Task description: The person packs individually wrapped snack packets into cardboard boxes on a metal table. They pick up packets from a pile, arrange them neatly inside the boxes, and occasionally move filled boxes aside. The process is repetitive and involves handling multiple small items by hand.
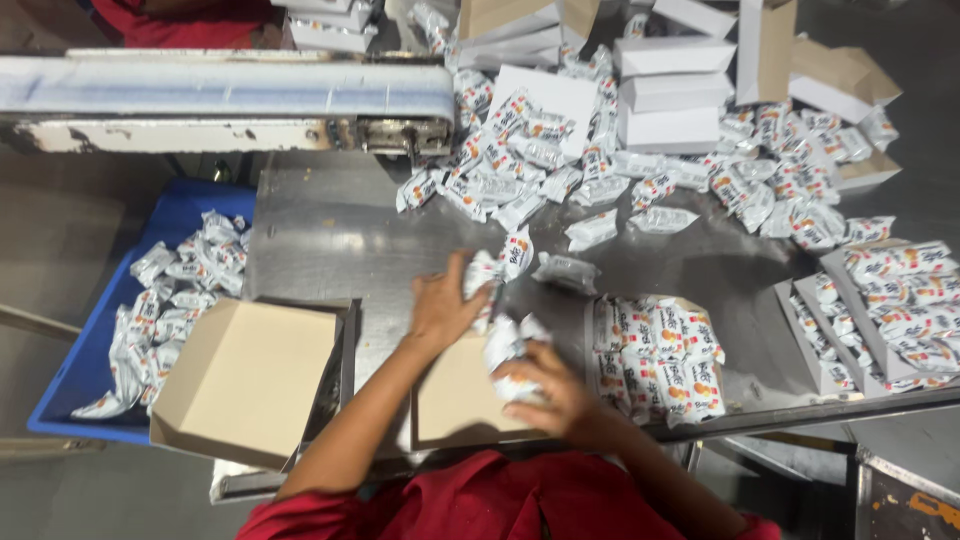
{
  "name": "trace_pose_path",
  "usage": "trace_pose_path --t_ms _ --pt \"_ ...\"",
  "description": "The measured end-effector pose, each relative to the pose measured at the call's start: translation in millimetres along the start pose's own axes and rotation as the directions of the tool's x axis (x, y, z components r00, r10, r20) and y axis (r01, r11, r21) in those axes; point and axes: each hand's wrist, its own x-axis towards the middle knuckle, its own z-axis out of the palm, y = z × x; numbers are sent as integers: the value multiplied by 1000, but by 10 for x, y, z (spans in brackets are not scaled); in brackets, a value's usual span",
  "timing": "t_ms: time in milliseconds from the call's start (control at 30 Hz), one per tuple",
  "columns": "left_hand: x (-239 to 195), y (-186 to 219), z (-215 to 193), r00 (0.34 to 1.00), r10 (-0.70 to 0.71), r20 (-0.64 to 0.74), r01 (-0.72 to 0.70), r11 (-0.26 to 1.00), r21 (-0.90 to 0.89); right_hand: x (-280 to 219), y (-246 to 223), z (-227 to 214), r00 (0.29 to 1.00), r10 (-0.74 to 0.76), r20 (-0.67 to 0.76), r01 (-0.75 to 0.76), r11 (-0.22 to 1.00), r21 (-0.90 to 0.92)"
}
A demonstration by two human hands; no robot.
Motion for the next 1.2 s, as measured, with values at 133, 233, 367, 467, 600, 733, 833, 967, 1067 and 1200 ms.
trace_pose_path --t_ms 133,233,367,467,600,733,833,967,1067,1200 --pt "-862 -200 -43 997 69 41 -69 997 -20 28 4 429 998 -62 16 63 909 -412" --pt "-1378 -259 135 993 109 -49 -99 979 177 125 177 508 997 45 56 3 757 -654" --pt "-1548 -360 354 968 175 -180 -104 932 348 61 278 424 977 131 169 -14 830 -558" --pt "-1580 -361 435 980 77 -184 -34 974 222 -1 270 488 957 72 280 45 919 -391" --pt "-1608 -305 383 977 141 -160 -89 952 293 -52 385 435 997 -28 71 66 791 -608" --pt "-1515 -56 304 971 228 -69 -212 959 186 66 577 369 964 -25 -266 -75 930 -360" --pt "-1448 46 243 974 177 140 -194 974 118 92 562 417 977 -29 -210 -50 932 -360" --pt "-1469 -90 241 958 215 191 -205 976 -72 25 430 367 964 237 -120 -261 930 -257" --pt "-1536 -218 249 949 298 107 -283 950 -135 -26 374 283 966 253 -54 -258 932 -255" --pt "-1494 -195 294 952 246 183 -256 966 32 89 539 125 989 19 -145 -60 957 -283"
